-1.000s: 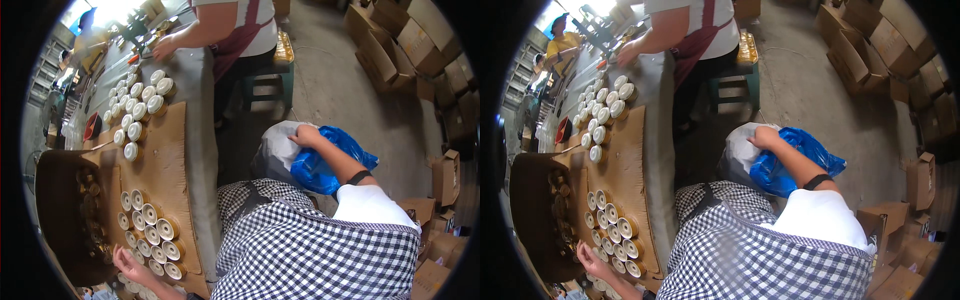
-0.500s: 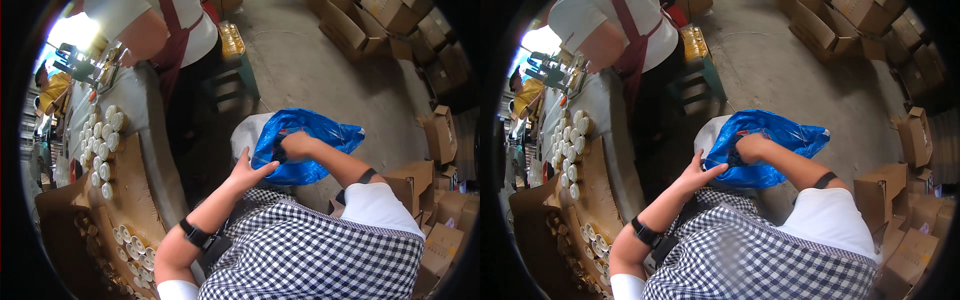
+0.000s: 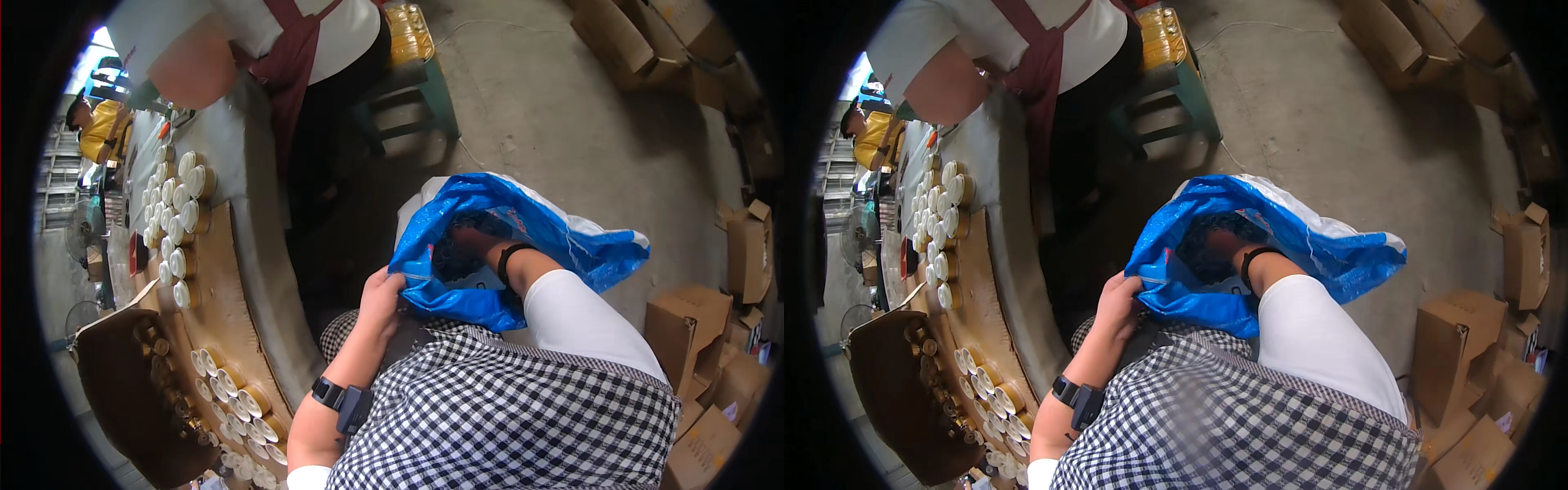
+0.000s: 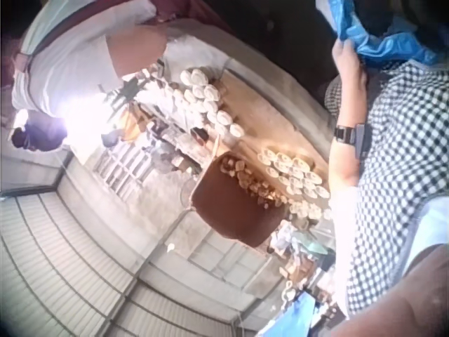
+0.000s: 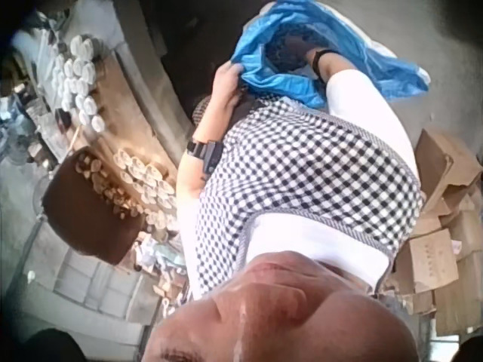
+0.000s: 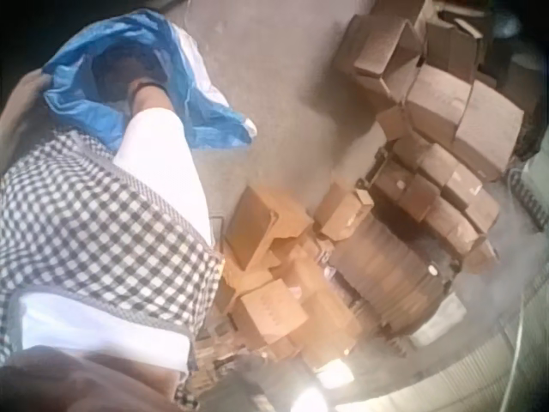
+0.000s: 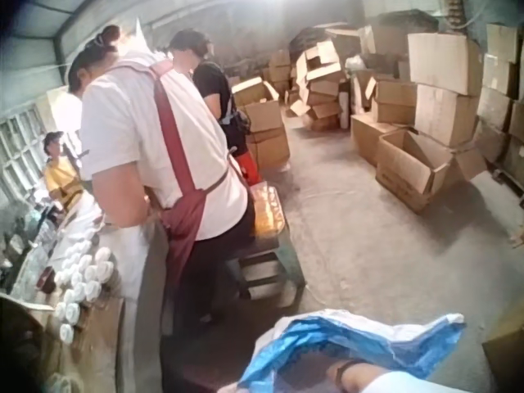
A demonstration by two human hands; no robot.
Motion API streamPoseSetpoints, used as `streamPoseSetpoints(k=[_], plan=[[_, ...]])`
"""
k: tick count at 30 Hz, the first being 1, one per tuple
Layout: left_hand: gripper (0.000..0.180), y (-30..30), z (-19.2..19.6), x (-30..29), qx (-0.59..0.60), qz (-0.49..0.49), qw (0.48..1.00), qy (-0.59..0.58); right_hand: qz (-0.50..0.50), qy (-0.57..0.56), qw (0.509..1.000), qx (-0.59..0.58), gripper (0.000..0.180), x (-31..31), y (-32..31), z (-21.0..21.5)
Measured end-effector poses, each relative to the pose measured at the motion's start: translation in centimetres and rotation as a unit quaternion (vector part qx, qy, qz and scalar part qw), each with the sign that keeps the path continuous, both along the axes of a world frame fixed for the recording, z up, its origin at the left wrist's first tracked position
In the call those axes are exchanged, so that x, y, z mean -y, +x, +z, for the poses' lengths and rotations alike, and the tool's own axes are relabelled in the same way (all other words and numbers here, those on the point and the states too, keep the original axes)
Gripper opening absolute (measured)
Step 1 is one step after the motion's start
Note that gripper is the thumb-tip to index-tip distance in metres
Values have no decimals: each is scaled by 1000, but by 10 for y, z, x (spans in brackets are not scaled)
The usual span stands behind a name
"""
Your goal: The person assembles metal candle holder bases by hand, adding plastic rings and plastic inserts to each base on a factory line.
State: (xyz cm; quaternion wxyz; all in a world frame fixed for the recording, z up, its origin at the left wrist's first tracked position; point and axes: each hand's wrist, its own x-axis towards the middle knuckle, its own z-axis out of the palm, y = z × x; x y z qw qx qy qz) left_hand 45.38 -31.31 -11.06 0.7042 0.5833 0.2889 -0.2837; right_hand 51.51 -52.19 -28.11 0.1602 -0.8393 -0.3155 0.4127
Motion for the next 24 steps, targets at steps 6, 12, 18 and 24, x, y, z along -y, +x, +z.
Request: streamPoseSetpoints(k=[6,12,18,24], plan=[[32,-10,54,29,-60,-15,988,-145,-18,13,999,-44,43,-18,1,-16],[25,-20,48,19,-12,-180,968,-175,53,73,996,20,44,-103,90,9],[31,-10,21,24,39,-301,917,-257,117,146,975,122,46,-199,193,62],[39,-17,-2,6,42,-243,945,-213,68,161,972,157,47,-199,248,83]])
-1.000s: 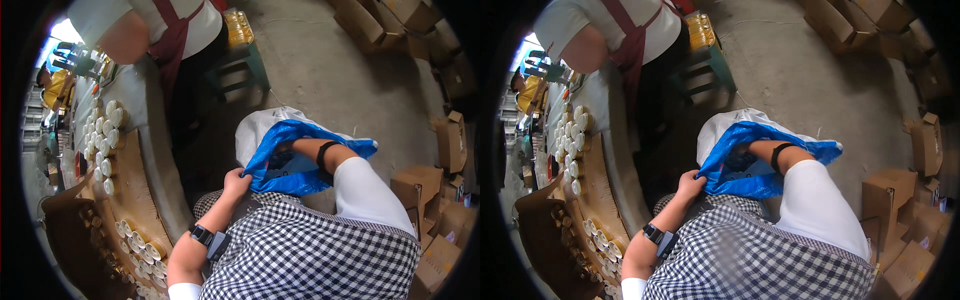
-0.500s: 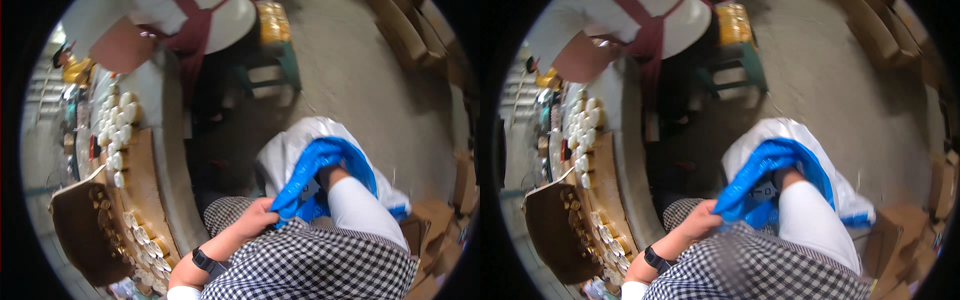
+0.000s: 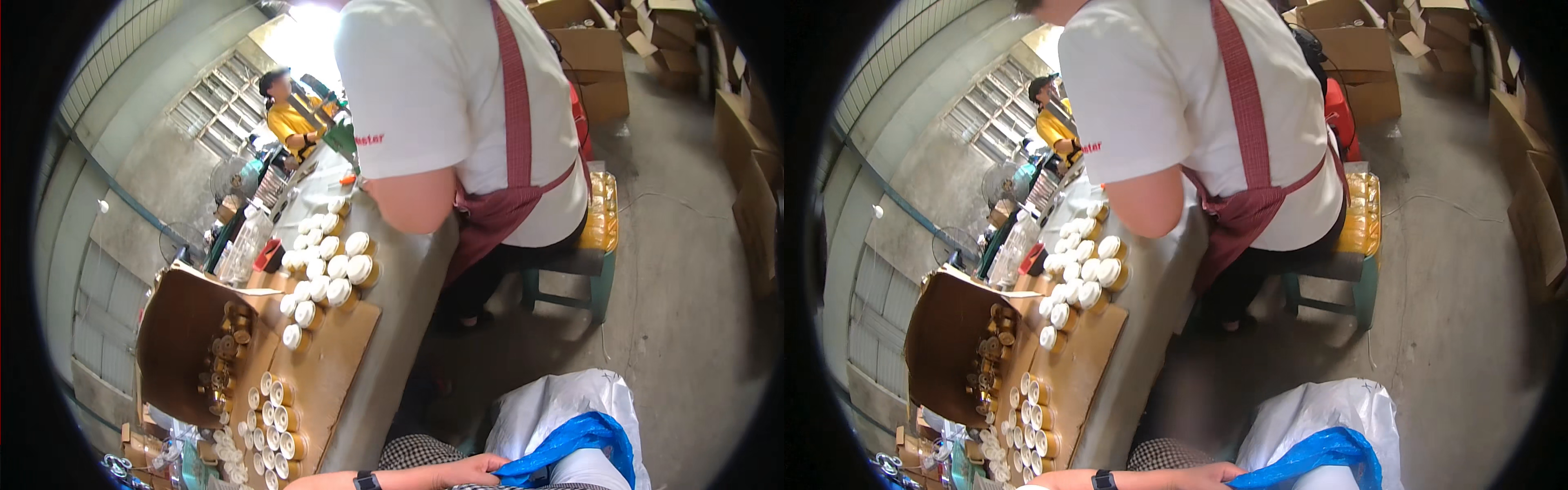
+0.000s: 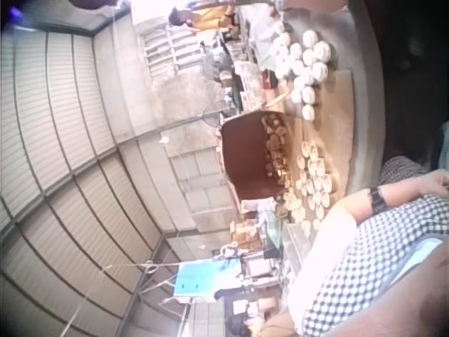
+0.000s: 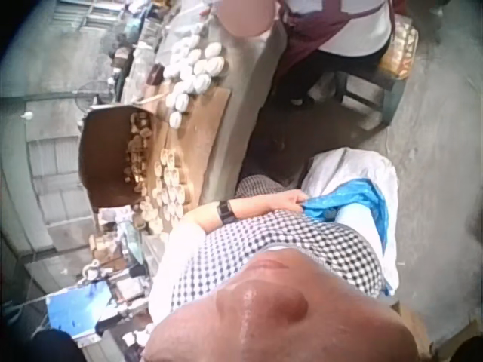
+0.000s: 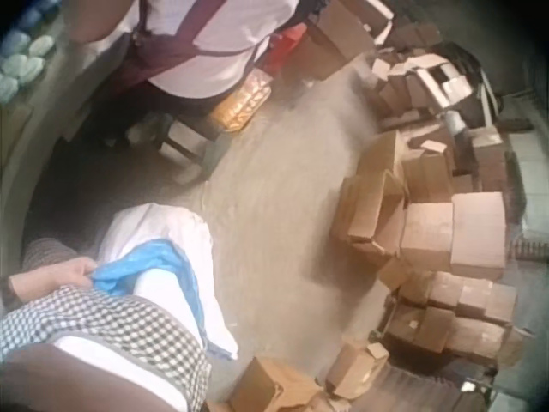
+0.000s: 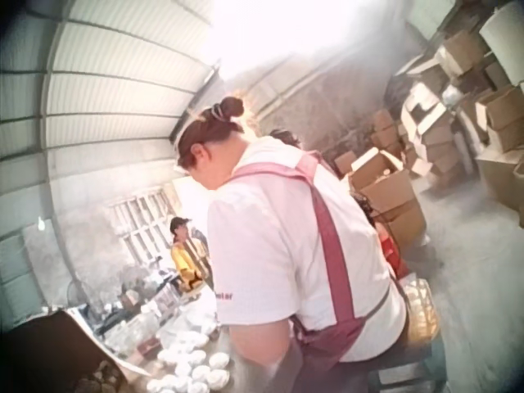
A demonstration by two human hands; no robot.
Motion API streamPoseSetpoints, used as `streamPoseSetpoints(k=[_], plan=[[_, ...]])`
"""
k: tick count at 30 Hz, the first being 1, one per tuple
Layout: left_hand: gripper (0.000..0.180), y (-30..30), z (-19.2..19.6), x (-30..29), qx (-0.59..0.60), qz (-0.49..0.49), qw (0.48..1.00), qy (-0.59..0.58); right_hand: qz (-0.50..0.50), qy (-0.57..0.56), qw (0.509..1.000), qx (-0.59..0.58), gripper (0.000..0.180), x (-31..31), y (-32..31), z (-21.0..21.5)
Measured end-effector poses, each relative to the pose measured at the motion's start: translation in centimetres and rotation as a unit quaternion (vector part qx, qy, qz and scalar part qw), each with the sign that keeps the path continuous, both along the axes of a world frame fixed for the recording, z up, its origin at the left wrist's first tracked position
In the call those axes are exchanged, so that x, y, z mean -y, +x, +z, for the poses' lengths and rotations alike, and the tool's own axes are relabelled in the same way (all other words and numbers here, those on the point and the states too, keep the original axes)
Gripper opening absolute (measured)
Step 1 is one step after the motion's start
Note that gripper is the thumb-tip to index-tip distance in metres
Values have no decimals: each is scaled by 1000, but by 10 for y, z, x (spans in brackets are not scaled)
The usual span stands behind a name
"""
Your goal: The person assembles metal candle holder bases by hand, adding plastic rings and plastic inserts to each base on a factory line.
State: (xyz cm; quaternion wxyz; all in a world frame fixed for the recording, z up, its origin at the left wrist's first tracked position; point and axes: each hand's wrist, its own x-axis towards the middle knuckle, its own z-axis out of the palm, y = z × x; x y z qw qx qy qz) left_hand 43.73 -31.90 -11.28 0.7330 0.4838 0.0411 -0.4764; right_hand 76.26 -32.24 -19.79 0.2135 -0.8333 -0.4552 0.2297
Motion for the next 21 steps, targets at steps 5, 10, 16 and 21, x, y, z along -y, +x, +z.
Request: streamPoseSetpoints(k=[5,10,16,21], plan=[[40,13,12,-2,-24,1,999,29,-42,9,999,-20,48,10,-3,-7],[41,11,6,-5,-25,4,999,23,-73,13,996,-41,49,24,-21,-22],[36,17,22,2,-34,7,999,23,-106,14,991,-74,51,35,-54,-40],[36,10,9,9,-9,57,997,53,-130,-7,988,-81,52,65,-84,-48]])
